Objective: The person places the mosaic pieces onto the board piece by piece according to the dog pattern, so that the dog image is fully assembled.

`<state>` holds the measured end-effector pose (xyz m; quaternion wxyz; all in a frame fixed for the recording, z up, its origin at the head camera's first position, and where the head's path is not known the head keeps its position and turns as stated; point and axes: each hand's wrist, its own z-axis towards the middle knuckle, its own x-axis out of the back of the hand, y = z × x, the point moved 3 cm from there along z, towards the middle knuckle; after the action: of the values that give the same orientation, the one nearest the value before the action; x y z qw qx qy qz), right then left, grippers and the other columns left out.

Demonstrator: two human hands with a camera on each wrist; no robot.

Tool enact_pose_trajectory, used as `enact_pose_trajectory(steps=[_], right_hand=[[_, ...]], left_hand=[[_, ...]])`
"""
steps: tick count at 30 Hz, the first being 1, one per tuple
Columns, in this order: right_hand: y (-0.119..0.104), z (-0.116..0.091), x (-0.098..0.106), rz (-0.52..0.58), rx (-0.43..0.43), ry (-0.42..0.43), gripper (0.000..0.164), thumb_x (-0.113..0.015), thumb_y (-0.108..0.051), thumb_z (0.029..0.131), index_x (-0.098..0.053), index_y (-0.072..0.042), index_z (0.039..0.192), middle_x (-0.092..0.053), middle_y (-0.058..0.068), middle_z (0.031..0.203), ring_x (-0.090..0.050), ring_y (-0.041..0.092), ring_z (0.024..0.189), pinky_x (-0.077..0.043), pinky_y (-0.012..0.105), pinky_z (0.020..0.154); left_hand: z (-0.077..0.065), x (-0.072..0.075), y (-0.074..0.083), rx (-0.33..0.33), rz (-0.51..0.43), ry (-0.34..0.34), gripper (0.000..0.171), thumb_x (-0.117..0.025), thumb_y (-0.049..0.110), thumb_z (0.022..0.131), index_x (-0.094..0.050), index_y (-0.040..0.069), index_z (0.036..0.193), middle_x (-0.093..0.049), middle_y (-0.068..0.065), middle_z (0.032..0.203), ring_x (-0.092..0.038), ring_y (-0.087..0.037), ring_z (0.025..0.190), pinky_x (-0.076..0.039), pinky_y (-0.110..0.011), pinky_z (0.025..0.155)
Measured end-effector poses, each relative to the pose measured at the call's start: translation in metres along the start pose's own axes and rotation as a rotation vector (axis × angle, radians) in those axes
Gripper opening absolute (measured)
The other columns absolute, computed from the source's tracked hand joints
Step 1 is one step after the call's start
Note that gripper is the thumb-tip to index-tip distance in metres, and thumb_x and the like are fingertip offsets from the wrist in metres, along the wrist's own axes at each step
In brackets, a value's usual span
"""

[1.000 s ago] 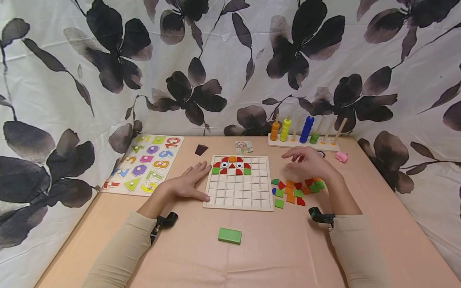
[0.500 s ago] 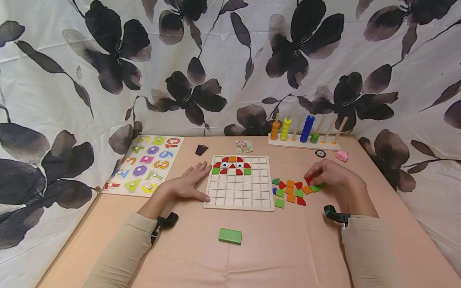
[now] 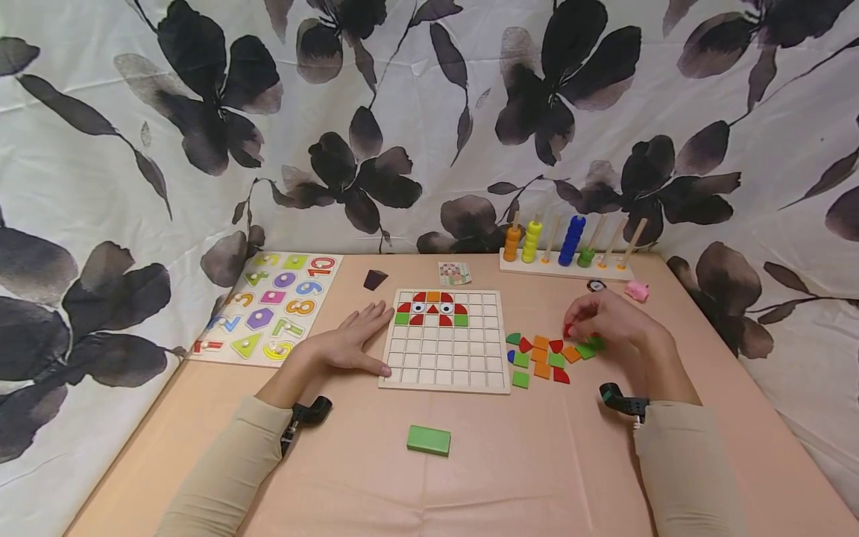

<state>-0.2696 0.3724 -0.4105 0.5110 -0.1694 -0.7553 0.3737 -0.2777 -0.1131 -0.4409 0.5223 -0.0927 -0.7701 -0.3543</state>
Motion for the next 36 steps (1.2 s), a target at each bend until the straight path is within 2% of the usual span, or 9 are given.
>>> enact_pose_trajectory(steps=[5, 9, 14, 20, 26, 31, 36], right_hand=[[-0.025, 0.007, -0.004, 0.036, 0.056, 0.19, 0.023, -0.073, -0.024, 0.087, -0.071, -0.011, 0.105, -0.071, 0.006, 0.1, -0.06, 0.024, 0.09, -0.053, 0.031, 0.073], [-0.049, 0.018, -0.014, 0.087, 0.154, 0.247, 0.021, -0.073, -0.02, 0.086, -0.073, -0.009, 0.104, -0.072, 0.006, 0.097, -0.065, 0.024, 0.088, -0.055, 0.024, 0.076], [-0.081, 0.039, -0.033, 0.131, 0.295, 0.231, 0.016, -0.072, -0.015, 0.087, -0.073, -0.01, 0.102, -0.072, 0.008, 0.098, -0.068, 0.024, 0.087, -0.055, 0.023, 0.078], [-0.117, 0.074, -0.065, 0.147, 0.33, 0.185, 0.013, -0.072, -0.013, 0.086, -0.075, -0.014, 0.099, -0.072, 0.003, 0.096, -0.067, 0.021, 0.086, -0.056, 0.027, 0.078], [-0.147, 0.111, -0.112, 0.066, 0.316, 0.104, 0.014, -0.075, -0.012, 0.083, -0.077, -0.014, 0.097, -0.072, -0.003, 0.095, -0.063, 0.018, 0.087, -0.054, 0.031, 0.075], [-0.163, 0.132, -0.147, -0.004, 0.348, 0.001, 0.017, -0.076, -0.013, 0.083, -0.077, -0.014, 0.099, -0.072, -0.004, 0.095, -0.06, 0.016, 0.085, -0.051, 0.03, 0.075], [-0.176, 0.144, -0.168, -0.134, 0.444, -0.002, 0.014, -0.077, -0.013, 0.082, -0.077, -0.013, 0.096, -0.071, -0.005, 0.09, -0.059, 0.014, 0.082, -0.051, 0.029, 0.074]], left_hand=[[0.001, -0.001, -0.002, -0.001, 0.012, 0.003, 0.121, -0.066, 0.074, 0.069, -0.006, 0.015, 0.156, 0.005, -0.011, 0.161, 0.008, -0.028, 0.148, 0.001, -0.051, 0.117], [0.002, -0.001, -0.003, 0.0, 0.022, 0.006, 0.121, -0.065, 0.075, 0.069, -0.006, 0.015, 0.156, 0.005, -0.01, 0.161, 0.008, -0.028, 0.148, 0.001, -0.05, 0.117], [0.002, -0.001, -0.003, 0.005, 0.025, 0.0, 0.123, -0.064, 0.077, 0.067, -0.005, 0.016, 0.156, 0.005, -0.01, 0.161, 0.008, -0.027, 0.148, 0.002, -0.049, 0.117], [0.003, -0.002, -0.004, 0.008, 0.031, 0.002, 0.123, -0.063, 0.078, 0.067, -0.004, 0.017, 0.156, 0.005, -0.009, 0.162, 0.008, -0.027, 0.148, 0.002, -0.048, 0.117], [0.002, -0.002, -0.004, 0.005, 0.03, 0.002, 0.123, -0.064, 0.078, 0.067, -0.005, 0.017, 0.156, 0.006, -0.01, 0.162, 0.008, -0.027, 0.148, 0.002, -0.049, 0.117], [0.002, -0.002, -0.004, 0.0, 0.029, -0.003, 0.122, -0.064, 0.077, 0.068, -0.005, 0.017, 0.156, 0.006, -0.01, 0.161, 0.007, -0.028, 0.148, 0.002, -0.049, 0.117], [0.003, -0.002, -0.005, -0.001, 0.035, -0.006, 0.122, -0.064, 0.077, 0.068, -0.005, 0.016, 0.156, 0.006, -0.01, 0.161, 0.007, -0.028, 0.148, 0.002, -0.049, 0.117]])
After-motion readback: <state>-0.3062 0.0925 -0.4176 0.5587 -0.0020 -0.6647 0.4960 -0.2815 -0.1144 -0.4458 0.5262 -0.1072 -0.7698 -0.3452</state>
